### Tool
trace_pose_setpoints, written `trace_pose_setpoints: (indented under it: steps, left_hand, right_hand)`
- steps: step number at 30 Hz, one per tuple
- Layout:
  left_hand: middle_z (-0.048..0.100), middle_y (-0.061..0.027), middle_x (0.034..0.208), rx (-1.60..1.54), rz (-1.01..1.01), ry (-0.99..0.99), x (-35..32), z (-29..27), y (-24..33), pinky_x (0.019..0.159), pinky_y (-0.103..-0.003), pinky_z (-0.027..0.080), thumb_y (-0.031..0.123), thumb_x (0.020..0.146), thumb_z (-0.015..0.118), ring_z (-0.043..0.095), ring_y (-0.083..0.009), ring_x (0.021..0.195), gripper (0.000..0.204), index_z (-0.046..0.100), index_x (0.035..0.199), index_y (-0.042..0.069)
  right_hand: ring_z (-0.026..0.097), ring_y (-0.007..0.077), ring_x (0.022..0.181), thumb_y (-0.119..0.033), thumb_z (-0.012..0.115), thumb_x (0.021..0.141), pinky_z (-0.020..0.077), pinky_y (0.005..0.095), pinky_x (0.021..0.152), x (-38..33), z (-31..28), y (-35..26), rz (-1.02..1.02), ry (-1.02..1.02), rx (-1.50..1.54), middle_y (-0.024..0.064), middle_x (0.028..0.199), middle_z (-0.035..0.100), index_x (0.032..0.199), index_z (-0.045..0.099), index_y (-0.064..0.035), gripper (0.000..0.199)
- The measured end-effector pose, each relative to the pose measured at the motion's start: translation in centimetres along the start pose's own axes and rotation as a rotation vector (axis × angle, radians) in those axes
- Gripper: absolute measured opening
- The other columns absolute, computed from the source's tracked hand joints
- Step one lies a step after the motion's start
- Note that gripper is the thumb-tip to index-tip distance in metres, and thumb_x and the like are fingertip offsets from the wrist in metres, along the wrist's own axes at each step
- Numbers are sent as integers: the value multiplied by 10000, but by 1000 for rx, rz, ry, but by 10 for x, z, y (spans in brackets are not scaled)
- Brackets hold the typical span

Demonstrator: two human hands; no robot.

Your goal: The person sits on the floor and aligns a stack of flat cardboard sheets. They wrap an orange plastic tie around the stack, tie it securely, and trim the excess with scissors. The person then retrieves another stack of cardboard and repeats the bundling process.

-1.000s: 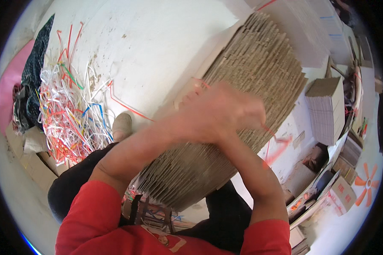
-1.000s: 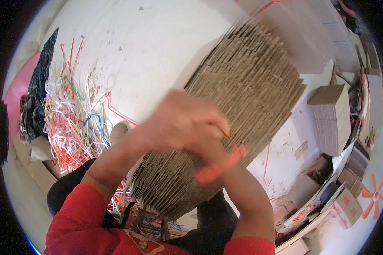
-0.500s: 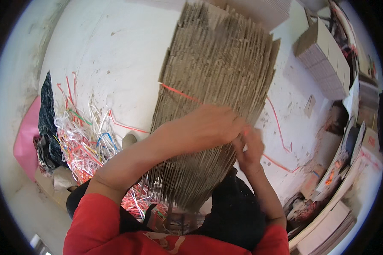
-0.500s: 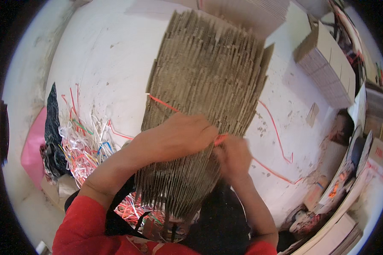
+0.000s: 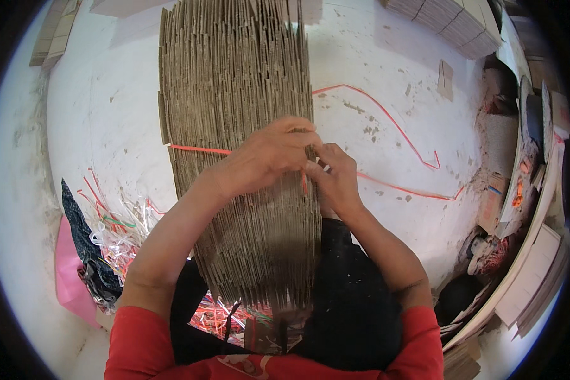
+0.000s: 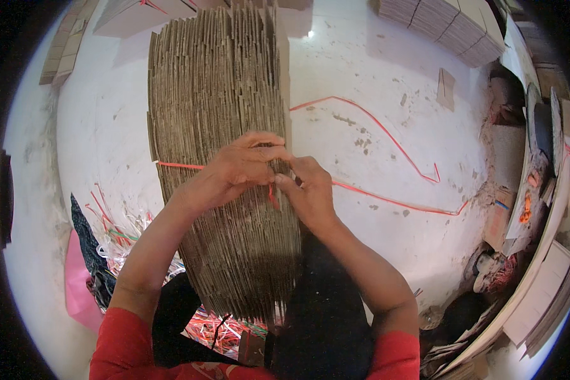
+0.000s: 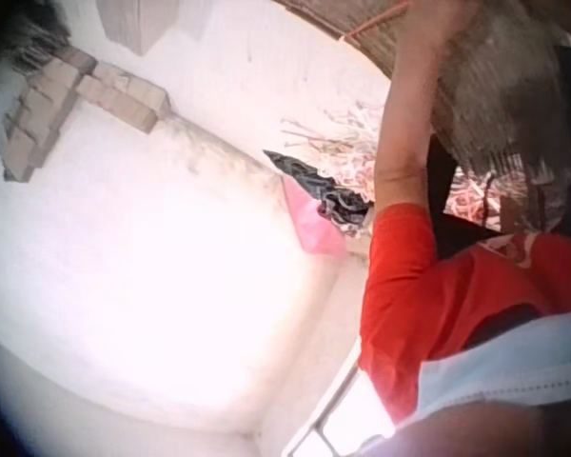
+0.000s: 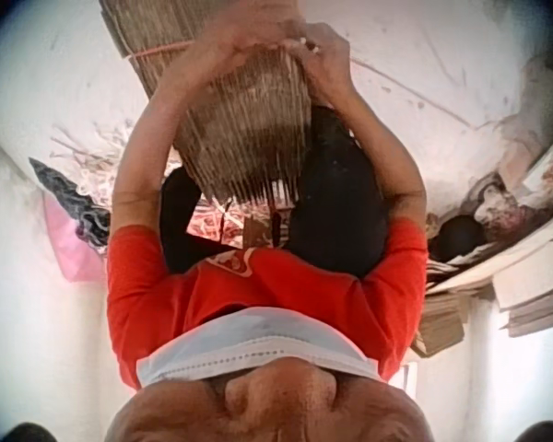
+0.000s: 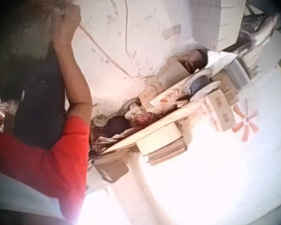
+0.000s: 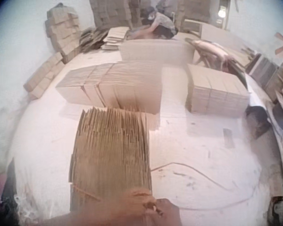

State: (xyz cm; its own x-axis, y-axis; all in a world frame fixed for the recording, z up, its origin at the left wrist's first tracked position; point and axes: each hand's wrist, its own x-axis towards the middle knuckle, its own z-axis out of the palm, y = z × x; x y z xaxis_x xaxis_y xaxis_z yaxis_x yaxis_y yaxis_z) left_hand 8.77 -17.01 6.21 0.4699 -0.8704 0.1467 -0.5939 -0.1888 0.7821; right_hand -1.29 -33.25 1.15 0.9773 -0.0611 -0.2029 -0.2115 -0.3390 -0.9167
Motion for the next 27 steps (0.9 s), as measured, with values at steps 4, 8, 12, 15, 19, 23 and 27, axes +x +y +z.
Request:
trace_pose_setpoints:
  steps: [4,8,12,15,19,23,27]
  left_hand:
    - [610,-40,1089,48,38,62,-1,19,-19,1013,-436,385,20,649,661,513,-265,1135,164,571,785,21]
    - [586,-64,966,78,31,90,6,29,-23,1009,-429,383,9,633,643,533,-271,1031,182,553,790,28]
    - [513,-89,798,166,32,137,6,34,-24,906,-393,432,12,607,637,526,-283,872,207,511,770,36]
    - [508,-92,790,253,44,158,9,31,-26,837,-380,442,19,597,641,525,-280,868,213,502,757,34]
    - [525,-99,820,238,74,183,12,37,-22,846,-374,443,28,602,640,529,-291,918,208,503,758,34]
    - [559,-101,873,268,49,166,14,35,-14,883,-384,436,3,623,616,533,-297,964,196,534,800,29]
    - [582,-97,921,268,26,150,7,37,-20,929,-405,429,-31,638,590,540,-292,986,224,567,855,23]
  right_hand:
    - [526,229,653,-122,671,736,426,323,585,1,3,7,-13,35,41,130,774,554,980,620,0,278]
    - [517,233,637,-125,690,719,422,321,577,5,0,8,-3,-25,24,129,747,546,913,631,10,243]
    - [541,233,656,-114,688,719,436,322,598,19,-13,4,-64,-180,36,138,778,574,898,642,13,224]
    - [580,244,723,-91,666,731,463,332,657,53,-44,30,421,-436,489,153,824,607,905,655,-6,194]
    - [590,315,935,-24,594,763,498,402,775,107,-46,104,-360,134,-532,194,1186,525,1208,516,-59,453]
    - [575,349,921,-16,554,769,489,452,754,125,-17,132,-129,-16,-643,185,1225,462,1183,465,-57,425]
    - [594,375,815,-69,463,821,495,463,675,132,-5,139,-53,-12,-732,187,1128,501,918,461,-41,100]
